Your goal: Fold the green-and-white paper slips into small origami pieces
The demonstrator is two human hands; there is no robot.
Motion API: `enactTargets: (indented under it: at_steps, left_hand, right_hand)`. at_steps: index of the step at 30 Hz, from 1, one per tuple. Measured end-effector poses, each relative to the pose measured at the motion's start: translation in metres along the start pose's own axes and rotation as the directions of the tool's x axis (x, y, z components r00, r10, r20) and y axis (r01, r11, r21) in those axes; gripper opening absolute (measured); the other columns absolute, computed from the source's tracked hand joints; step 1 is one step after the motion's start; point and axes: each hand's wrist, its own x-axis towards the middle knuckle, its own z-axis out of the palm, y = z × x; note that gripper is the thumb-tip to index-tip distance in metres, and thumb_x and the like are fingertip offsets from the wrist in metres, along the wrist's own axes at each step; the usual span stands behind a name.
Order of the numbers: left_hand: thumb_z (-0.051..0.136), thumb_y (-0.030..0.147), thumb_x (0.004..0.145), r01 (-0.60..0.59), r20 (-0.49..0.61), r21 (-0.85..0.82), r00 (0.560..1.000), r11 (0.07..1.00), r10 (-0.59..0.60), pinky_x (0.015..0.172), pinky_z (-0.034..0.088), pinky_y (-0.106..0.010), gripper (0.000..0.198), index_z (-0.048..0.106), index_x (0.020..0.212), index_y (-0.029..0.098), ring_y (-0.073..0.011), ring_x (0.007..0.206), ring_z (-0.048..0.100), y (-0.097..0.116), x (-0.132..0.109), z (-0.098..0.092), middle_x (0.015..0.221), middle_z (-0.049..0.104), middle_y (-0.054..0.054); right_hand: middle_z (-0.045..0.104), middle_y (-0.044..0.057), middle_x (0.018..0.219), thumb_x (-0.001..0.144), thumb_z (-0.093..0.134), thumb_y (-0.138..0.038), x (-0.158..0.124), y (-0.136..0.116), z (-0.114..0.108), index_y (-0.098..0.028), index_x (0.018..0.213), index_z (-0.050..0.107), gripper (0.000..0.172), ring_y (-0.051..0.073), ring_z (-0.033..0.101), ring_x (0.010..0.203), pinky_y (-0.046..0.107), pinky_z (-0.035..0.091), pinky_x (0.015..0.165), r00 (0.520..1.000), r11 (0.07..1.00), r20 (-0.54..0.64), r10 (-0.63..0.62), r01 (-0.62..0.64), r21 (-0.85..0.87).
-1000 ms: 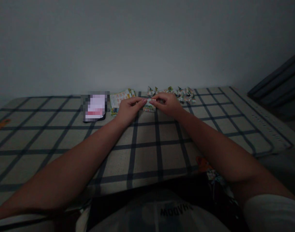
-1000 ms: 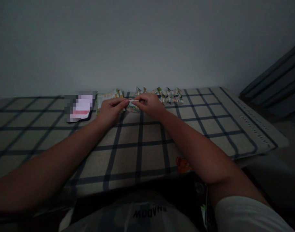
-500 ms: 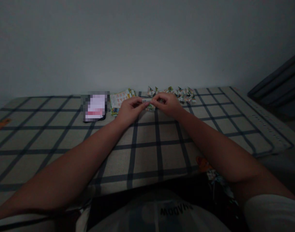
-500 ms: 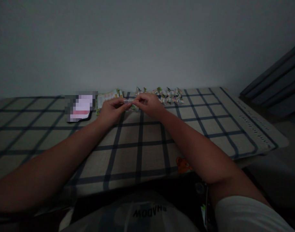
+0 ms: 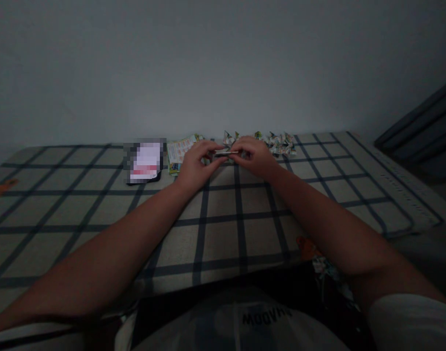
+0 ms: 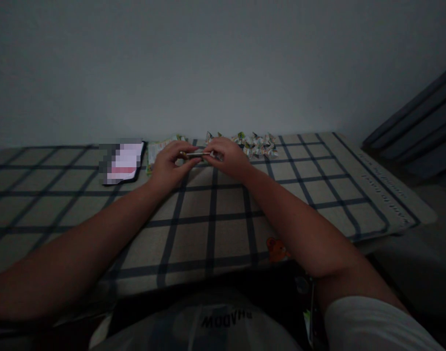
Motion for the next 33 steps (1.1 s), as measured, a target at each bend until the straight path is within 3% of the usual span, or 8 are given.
enactTargets:
  at_steps: [7, 12, 17, 19, 21, 24, 27, 33]
  left_hand:
    - [0.073, 0.036, 0.09, -0.084, -0.035, 0.044, 0.996, 0.996, 0.085, 0.085, 0.051, -0.034, 0.013, 0.075, 0.086, 0.024, -0.0163, 0.087, 0.066, -0.003, -0.001, -0.002, 0.091, 0.074, -0.002]
    - [0.073, 0.04, 0.086, 0.04, 0.03, 0.073, 0.999, 0.997, -0.042, 0.093, 0.05, -0.038, 0.015, 0.075, 0.092, 0.026, -0.0205, 0.1, 0.063, 0.007, 0.0, -0.007, 0.103, 0.071, -0.004]
    - [0.056, 0.054, 0.094, 0.18, 0.059, -0.168, 0.983, 0.969, -0.172, 0.085, 0.053, -0.034, 0.038, 0.069, 0.113, 0.024, -0.0212, 0.106, 0.063, 0.006, -0.002, -0.005, 0.125, 0.064, -0.01]
    - [0.056, 0.053, 0.093, 0.288, 0.062, -0.226, 0.958, 0.931, -0.282, 0.083, 0.053, -0.032, 0.035, 0.068, 0.107, 0.023, -0.0202, 0.101, 0.064, 0.002, -0.002, -0.001, 0.117, 0.067, -0.009]
    - [0.071, 0.049, 0.083, 0.395, 0.11, -0.286, 0.919, 0.873, -0.38, 0.078, 0.052, -0.03, 0.033, 0.068, 0.101, 0.022, -0.0188, 0.092, 0.066, -0.002, -0.002, 0.004, 0.106, 0.071, -0.006]
    - [0.076, 0.044, 0.078, 0.477, 0.173, -0.336, 0.879, 0.812, -0.444, 0.078, 0.053, -0.03, 0.028, 0.07, 0.09, 0.02, -0.0173, 0.083, 0.066, -0.004, -0.002, 0.008, 0.093, 0.074, -0.004]
    - [0.076, 0.042, 0.077, 0.497, 0.176, -0.323, 0.868, 0.805, -0.465, 0.075, 0.052, -0.03, 0.024, 0.071, 0.082, 0.019, -0.0161, 0.077, 0.065, -0.001, -0.001, 0.007, 0.083, 0.074, -0.004]
    - [0.073, 0.04, 0.077, 0.456, 0.096, -0.181, 0.89, 0.871, -0.446, 0.061, 0.047, -0.026, 0.022, 0.073, 0.078, 0.019, -0.0141, 0.064, 0.061, 0.003, -0.002, 0.004, 0.072, 0.072, -0.002]
  right_hand:
    - [0.07, 0.006, 0.094, 0.093, 0.063, -0.03, 0.001, -0.001, -0.002, -0.02, 0.097, 0.071, 0.013, 0.019, 0.062, 0.093, 0.036, 0.048, 0.088, 0.997, 0.997, 0.005, -0.077, 0.077, -0.012]
    - [0.068, 0.007, 0.099, 0.094, 0.06, -0.025, 0.001, 0.0, -0.005, -0.021, 0.1, 0.072, 0.014, 0.021, 0.06, 0.098, 0.038, 0.047, 0.09, 0.993, 0.993, 0.033, -0.114, 0.115, -0.036]
    - [0.066, 0.007, 0.1, 0.09, 0.06, -0.02, 0.0, -0.004, -0.007, -0.021, 0.097, 0.071, 0.013, 0.022, 0.058, 0.099, 0.037, 0.045, 0.089, 0.997, 0.991, 0.055, -0.056, 0.062, -0.117]
    - [0.065, 0.007, 0.1, 0.089, 0.06, -0.017, 0.0, -0.007, -0.007, -0.021, 0.095, 0.07, 0.012, 0.022, 0.058, 0.099, 0.037, 0.044, 0.088, 0.996, 0.987, 0.059, -0.068, 0.076, -0.144]
    - [0.066, 0.006, 0.099, 0.088, 0.06, -0.015, 0.0, -0.008, -0.007, -0.021, 0.093, 0.069, 0.012, 0.021, 0.058, 0.099, 0.036, 0.044, 0.089, 0.99, 0.981, 0.076, -0.115, 0.125, -0.147]
    - [0.069, 0.006, 0.102, 0.088, 0.06, -0.014, 0.0, -0.008, -0.007, -0.021, 0.093, 0.067, 0.011, 0.021, 0.059, 0.1, 0.037, 0.044, 0.091, 0.979, 0.975, 0.121, -0.165, 0.18, -0.131]
    - [0.071, 0.006, 0.105, 0.089, 0.06, -0.016, 0.0, -0.007, -0.007, -0.021, 0.094, 0.067, 0.01, 0.021, 0.06, 0.102, 0.038, 0.044, 0.093, 0.976, 0.977, 0.151, -0.154, 0.173, -0.122]
    - [0.074, 0.006, 0.107, 0.092, 0.058, -0.018, 0.001, -0.009, -0.007, -0.021, 0.095, 0.069, 0.012, 0.022, 0.063, 0.104, 0.041, 0.044, 0.097, 0.972, 0.978, 0.179, -0.153, 0.175, -0.111]
